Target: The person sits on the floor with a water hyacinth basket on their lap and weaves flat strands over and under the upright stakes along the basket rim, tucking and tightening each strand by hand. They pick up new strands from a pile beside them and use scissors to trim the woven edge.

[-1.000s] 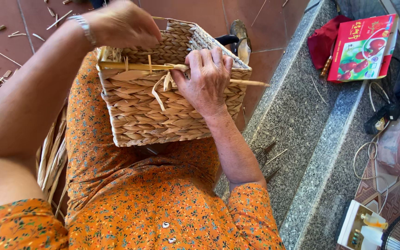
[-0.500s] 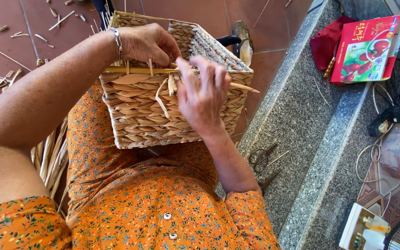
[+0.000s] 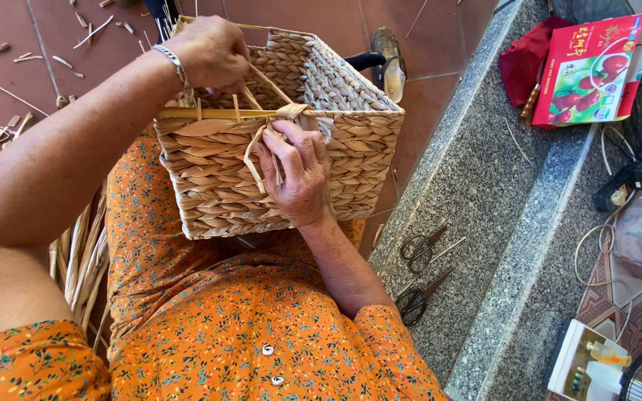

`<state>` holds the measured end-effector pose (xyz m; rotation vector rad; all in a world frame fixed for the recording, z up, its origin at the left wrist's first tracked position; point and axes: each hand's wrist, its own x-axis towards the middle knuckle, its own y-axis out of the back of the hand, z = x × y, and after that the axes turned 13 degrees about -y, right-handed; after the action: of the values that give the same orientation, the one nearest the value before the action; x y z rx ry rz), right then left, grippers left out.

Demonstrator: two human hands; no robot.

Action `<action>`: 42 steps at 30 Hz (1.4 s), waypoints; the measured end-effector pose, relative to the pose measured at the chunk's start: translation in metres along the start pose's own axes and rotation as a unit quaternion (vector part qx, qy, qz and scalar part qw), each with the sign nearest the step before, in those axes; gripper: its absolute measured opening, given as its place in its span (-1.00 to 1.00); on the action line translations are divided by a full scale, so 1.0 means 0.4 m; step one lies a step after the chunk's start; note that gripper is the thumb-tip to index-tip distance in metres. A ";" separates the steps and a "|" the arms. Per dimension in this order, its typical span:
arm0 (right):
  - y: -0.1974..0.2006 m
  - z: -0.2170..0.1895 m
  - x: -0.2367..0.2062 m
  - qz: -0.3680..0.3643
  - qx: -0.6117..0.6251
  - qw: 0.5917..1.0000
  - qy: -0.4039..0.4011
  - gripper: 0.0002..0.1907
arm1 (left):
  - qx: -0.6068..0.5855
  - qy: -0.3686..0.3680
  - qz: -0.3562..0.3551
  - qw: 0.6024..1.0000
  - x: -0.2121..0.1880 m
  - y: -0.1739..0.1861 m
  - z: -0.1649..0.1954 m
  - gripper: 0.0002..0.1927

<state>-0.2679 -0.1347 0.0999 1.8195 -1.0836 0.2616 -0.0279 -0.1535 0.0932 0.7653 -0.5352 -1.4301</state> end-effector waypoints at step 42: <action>-0.036 -0.020 -0.021 0.018 -0.031 0.999 -0.023 -0.69 | 0.069 -0.166 0.161 0.971 -0.284 0.053 -0.022 -0.92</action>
<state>-0.2594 -0.1216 0.0899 1.7606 -1.1450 0.2069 -0.0177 -0.0404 0.1164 0.5188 -0.9804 -1.2293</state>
